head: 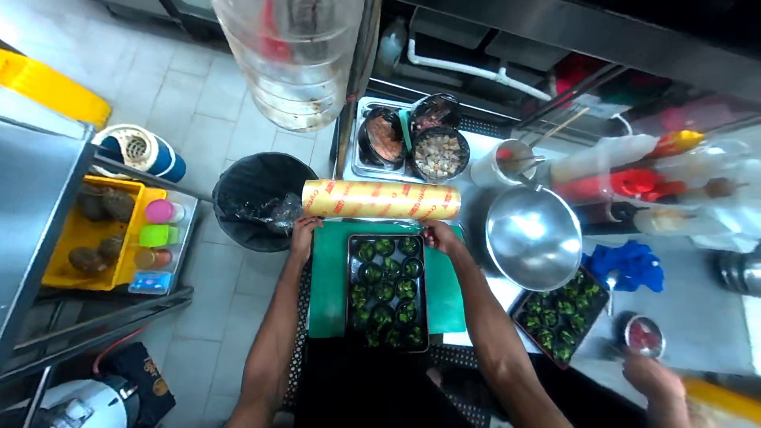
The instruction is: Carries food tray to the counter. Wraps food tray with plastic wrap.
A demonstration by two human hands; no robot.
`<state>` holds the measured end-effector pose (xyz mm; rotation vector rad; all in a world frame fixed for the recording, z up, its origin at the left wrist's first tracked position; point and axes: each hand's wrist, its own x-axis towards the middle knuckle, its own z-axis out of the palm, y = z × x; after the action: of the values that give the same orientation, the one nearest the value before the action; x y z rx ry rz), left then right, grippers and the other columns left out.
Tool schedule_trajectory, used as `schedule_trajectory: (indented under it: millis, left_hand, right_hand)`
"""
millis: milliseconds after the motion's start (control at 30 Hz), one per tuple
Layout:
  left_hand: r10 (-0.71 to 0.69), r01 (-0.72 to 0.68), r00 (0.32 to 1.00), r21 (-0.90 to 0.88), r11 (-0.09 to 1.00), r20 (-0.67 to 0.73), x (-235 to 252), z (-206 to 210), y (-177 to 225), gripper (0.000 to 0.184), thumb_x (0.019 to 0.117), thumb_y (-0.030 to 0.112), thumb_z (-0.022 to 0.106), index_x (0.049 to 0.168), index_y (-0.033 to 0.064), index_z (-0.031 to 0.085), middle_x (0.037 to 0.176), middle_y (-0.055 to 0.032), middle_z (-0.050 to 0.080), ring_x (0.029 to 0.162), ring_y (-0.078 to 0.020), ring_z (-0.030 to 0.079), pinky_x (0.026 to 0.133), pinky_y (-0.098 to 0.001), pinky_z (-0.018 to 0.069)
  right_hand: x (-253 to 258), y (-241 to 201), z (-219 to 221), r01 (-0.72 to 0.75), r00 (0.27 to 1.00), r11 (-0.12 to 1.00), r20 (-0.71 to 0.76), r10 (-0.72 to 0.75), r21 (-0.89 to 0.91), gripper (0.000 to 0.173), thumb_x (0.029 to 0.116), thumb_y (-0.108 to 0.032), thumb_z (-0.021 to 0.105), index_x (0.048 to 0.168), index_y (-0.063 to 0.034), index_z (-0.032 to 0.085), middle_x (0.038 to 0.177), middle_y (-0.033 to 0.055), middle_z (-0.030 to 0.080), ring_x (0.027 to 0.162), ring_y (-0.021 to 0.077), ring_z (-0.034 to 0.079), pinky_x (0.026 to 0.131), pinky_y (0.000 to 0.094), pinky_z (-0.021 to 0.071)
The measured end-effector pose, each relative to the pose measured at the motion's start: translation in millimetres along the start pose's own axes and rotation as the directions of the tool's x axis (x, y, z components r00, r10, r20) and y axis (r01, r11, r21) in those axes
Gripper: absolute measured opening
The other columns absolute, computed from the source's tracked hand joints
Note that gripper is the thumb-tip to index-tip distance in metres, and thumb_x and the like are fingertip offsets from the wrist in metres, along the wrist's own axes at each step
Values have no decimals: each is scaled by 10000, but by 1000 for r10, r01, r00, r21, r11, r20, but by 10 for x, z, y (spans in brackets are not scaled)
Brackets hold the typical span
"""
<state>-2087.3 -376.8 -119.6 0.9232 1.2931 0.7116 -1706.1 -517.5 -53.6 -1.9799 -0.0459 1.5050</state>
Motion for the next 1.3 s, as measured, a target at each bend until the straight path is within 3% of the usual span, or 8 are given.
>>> schedule_trajectory:
  millis: [300, 500, 633, 767, 867, 967, 1133, 1300]
  left_hand:
    - [17, 8, 989, 171, 985, -147, -270, 196, 601, 268, 955, 120, 622, 1135, -51, 521, 798, -104, 622, 733, -196, 597, 720, -378, 508]
    - [217, -214, 976, 140, 967, -5, -597, 47, 916, 344, 915, 119, 618, 1201, 10, 461, 841, -60, 600, 719, -135, 592, 686, -315, 516]
    - [426, -448, 892, 163, 879, 152, -660, -162, 993, 202, 940, 140, 490, 863, 53, 656, 1109, -60, 652, 929, -146, 616, 825, -349, 529]
    - [496, -554, 810, 134, 821, 312, -842, -331, 1204, 327, 977, 116, 412, 742, 74, 634, 983, -44, 725, 1022, -178, 676, 977, -401, 523]
    - [516, -623, 740, 152, 767, 432, -1178, -516, 1317, 339, 987, 136, 394, 755, 65, 630, 961, -53, 713, 1072, -207, 671, 1075, -453, 482]
    - [523, -686, 653, 135, 715, 548, -1667, -668, 1431, 316, 995, 146, 399, 774, 90, 618, 977, -37, 690, 1066, -186, 658, 995, -404, 526]
    - [436, -718, 584, 185, 671, 684, -2628, -924, 1572, 324, 1046, 282, 432, 824, 150, 629, 1001, 23, 664, 1079, -130, 634, 982, -342, 520]
    - [380, -695, 562, 169, 699, 734, -3390, -1098, 1480, 333, 1069, 371, 453, 838, 197, 618, 940, 61, 643, 970, -87, 635, 876, -293, 537]
  right_hand:
    - [-326, 50, -12, 133, 988, 981, -65, -143, -139, 275, 1036, -287, 537, 853, -99, 619, 594, -48, 469, 436, 41, 360, 416, 201, 311]
    - [-830, 9, -117, 246, 969, 963, 17, -246, -109, 282, 1058, -250, 506, 854, -94, 623, 575, -52, 466, 439, 37, 367, 421, 203, 314]
    - [-1174, 163, -221, 334, 941, 942, 80, -330, -43, 262, 1052, -194, 497, 833, -101, 608, 564, -64, 448, 439, 22, 356, 421, 184, 300]
    - [-1555, 422, -364, 477, 879, 862, 87, -469, -172, 266, 1043, -168, 523, 817, -76, 630, 631, -32, 522, 504, 47, 441, 485, 214, 381]
    - [-1851, 632, -560, 632, 754, 692, 67, -654, -349, 180, 957, -184, 658, 829, -74, 723, 1053, 36, 638, 907, 121, 595, 804, 330, 526]
    - [-2152, 886, -721, 797, 535, 486, 46, -844, -359, 196, 883, -245, 703, 736, -117, 726, 1219, 51, 606, 1181, 195, 542, 989, 423, 475]
    - [-2855, 1227, -942, 958, 233, 198, 165, -958, -206, 271, 891, -193, 667, 645, -107, 596, 1162, 72, 663, 1230, 228, 570, 1057, 422, 472]
    - [-3323, 1587, -1242, 988, 128, 150, 357, -925, 36, 332, 984, -209, 609, 685, -76, 556, 909, 68, 661, 987, 171, 639, 876, 339, 525]
